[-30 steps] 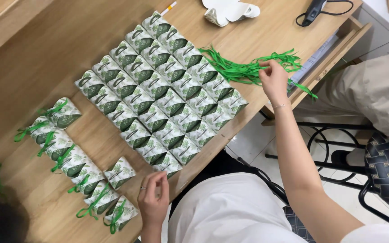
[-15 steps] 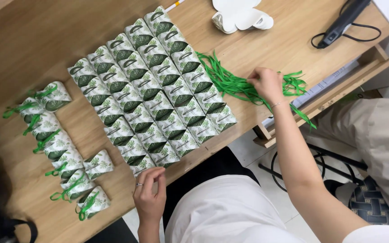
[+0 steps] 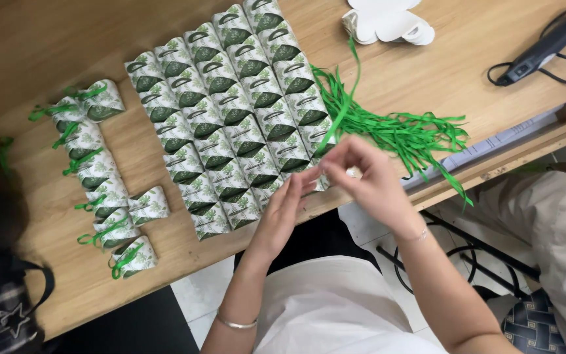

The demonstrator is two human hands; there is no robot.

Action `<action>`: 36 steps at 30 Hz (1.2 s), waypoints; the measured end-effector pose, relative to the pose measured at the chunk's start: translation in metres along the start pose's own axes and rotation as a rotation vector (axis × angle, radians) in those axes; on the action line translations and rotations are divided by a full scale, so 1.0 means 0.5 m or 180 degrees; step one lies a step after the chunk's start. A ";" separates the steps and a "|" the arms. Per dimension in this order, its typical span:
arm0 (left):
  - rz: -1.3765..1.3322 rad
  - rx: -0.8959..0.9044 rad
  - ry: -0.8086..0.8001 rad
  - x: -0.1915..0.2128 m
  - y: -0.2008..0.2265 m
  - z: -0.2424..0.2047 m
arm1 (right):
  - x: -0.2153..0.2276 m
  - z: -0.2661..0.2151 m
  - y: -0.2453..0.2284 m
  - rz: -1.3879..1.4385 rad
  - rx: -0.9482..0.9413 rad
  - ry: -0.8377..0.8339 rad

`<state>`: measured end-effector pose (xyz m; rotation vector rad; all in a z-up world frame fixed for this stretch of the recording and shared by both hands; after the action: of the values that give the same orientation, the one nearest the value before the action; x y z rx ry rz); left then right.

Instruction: Tying green ribbons around small patterned gift boxes and arranging them on a table in a workshop setting.

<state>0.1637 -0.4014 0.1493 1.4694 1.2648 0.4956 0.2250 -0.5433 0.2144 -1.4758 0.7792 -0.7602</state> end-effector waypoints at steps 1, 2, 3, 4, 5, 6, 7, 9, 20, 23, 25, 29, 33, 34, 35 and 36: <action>-0.0009 -0.0013 0.0065 0.008 0.009 0.004 | -0.031 -0.006 0.002 0.0012 0.0008 -0.0065; -0.0089 -0.0405 0.0195 0.022 0.036 0.004 | -0.070 -0.011 0.012 -0.0097 -0.0150 -0.0242; -0.0162 -0.0795 0.0332 0.037 0.062 -0.001 | -0.109 -0.020 0.023 -0.0207 -0.0306 -0.0422; -0.0162 -0.0808 0.0399 0.051 0.070 -0.016 | -0.126 -0.024 0.034 -0.0196 -0.0295 -0.0488; -0.0440 -0.0652 0.0545 0.072 0.065 -0.030 | -0.148 -0.028 0.053 0.0012 -0.0396 -0.0612; -0.0721 -0.0500 0.0690 0.093 0.059 -0.045 | -0.171 -0.030 0.071 0.0218 -0.0500 -0.0737; -0.0719 -0.0522 0.0730 0.110 0.051 -0.065 | -0.181 -0.025 0.069 0.0217 -0.0485 -0.0781; -0.0415 -0.0552 0.0484 0.127 0.039 -0.099 | -0.195 -0.014 0.060 0.0105 -0.0410 -0.0698; 0.0188 -0.0068 0.0058 0.267 -0.074 -0.317 | -0.477 0.099 0.142 0.2155 -0.0963 -0.0482; 0.0212 -0.0138 0.0147 0.314 -0.083 -0.376 | -0.544 0.119 0.158 0.2525 -0.1008 -0.0430; 0.0276 -0.0177 0.0193 0.341 -0.082 -0.405 | -0.577 0.133 0.171 0.2707 -0.1015 -0.0422; 0.1248 -0.0251 0.0247 0.380 -0.061 -0.448 | -0.621 0.137 0.222 0.3139 -0.1301 -0.0118; 0.2058 -0.0184 0.0068 0.407 -0.023 -0.465 | -0.645 0.130 0.254 0.3320 -0.1413 0.0104; 0.2067 -0.0197 0.0040 0.431 -0.025 -0.461 | -0.645 0.134 0.268 0.3316 -0.1392 0.0129; 0.2544 -0.0462 0.0396 0.461 -0.004 -0.466 | -0.644 0.133 0.283 0.3294 -0.1400 0.0180; 0.3013 -0.0737 0.0757 0.486 0.017 -0.473 | -0.642 0.132 0.298 0.3272 -0.1408 0.0231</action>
<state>0.0548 -0.0805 0.1581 1.7810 0.5712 1.4183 0.0969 -0.2450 0.0594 -1.1766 1.6399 0.1590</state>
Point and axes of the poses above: each hand's wrist, its own z-axis towards the middle knuckle, its own x-axis out of the back of the hand, y = z × x, the point moved 9 cm from there along z, towards the middle knuckle, and after that the axes turned 15 degrees about -y, right-handed, at the moved point
